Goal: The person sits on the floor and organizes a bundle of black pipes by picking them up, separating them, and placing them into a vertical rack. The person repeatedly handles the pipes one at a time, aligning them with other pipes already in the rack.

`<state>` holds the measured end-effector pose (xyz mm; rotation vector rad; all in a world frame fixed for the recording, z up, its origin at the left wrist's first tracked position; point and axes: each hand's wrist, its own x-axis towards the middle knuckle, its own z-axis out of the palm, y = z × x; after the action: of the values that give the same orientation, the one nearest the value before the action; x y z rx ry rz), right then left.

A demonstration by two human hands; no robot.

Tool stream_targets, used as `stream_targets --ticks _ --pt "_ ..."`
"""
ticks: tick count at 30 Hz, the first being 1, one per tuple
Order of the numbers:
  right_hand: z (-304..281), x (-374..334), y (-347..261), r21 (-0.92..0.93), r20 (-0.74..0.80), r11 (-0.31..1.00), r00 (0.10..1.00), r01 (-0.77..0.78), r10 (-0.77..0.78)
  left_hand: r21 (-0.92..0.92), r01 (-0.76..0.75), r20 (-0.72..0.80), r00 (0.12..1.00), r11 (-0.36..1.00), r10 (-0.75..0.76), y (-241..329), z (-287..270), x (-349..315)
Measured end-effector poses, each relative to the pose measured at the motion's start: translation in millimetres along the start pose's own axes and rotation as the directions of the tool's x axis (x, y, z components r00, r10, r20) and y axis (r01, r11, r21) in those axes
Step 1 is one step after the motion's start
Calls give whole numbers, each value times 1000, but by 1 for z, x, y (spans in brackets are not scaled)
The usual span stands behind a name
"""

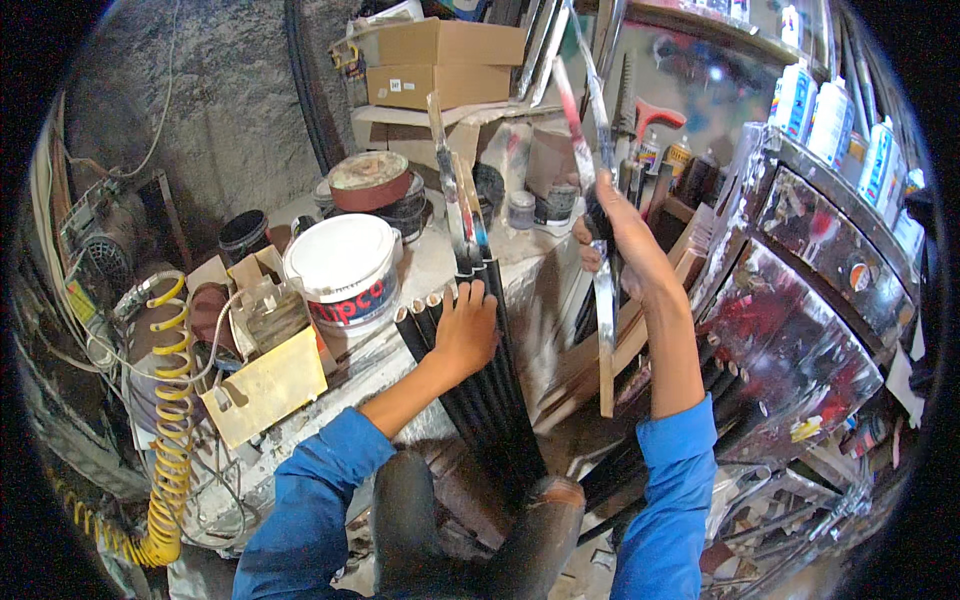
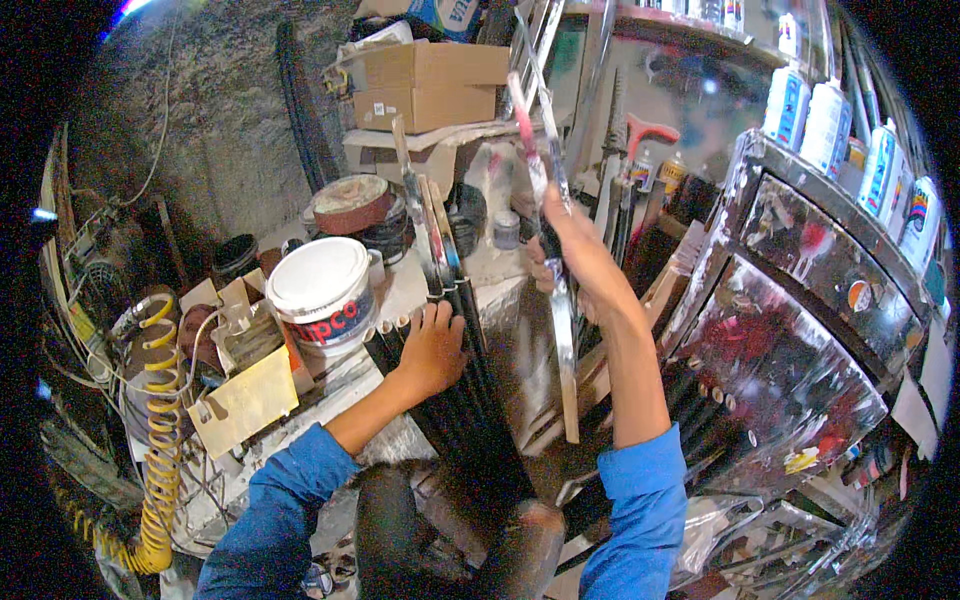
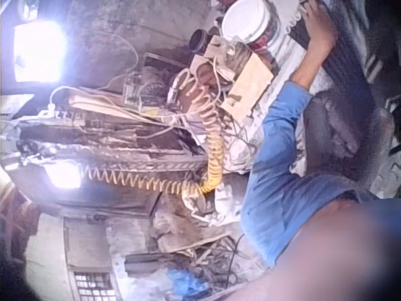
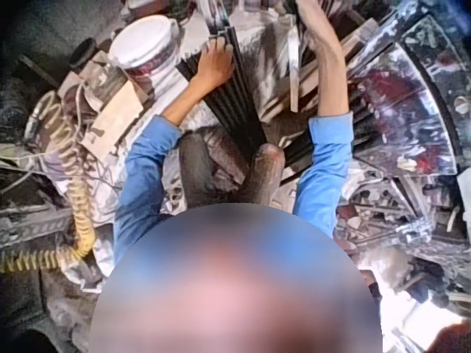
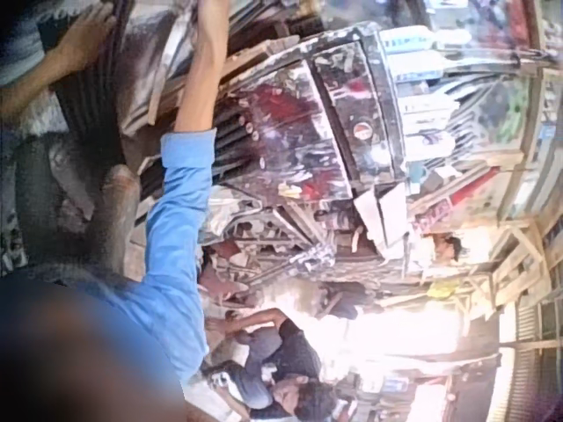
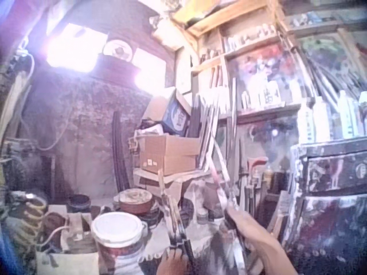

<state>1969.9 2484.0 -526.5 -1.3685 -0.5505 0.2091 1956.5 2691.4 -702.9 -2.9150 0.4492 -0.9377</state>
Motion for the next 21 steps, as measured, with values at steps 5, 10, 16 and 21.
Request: stream_targets --ticks 5,10,16,21 --pt "-7 -3 -3 269 109 961 994 -60 32 -446 71 -341 908 892 -243 0 -11 26" --pt "-11 2 4 354 157 935 987 -28 -30 -752 214 -330 697 623 -637 -21 -5 64" --pt "2 6 17 -497 -199 841 915 213 -350 -704 338 -162 780 624 -605 -23 -15 60" --pt "37 6 20 -630 -105 711 872 313 -478 -474 145 -482 782 868 -394 35 -43 45"
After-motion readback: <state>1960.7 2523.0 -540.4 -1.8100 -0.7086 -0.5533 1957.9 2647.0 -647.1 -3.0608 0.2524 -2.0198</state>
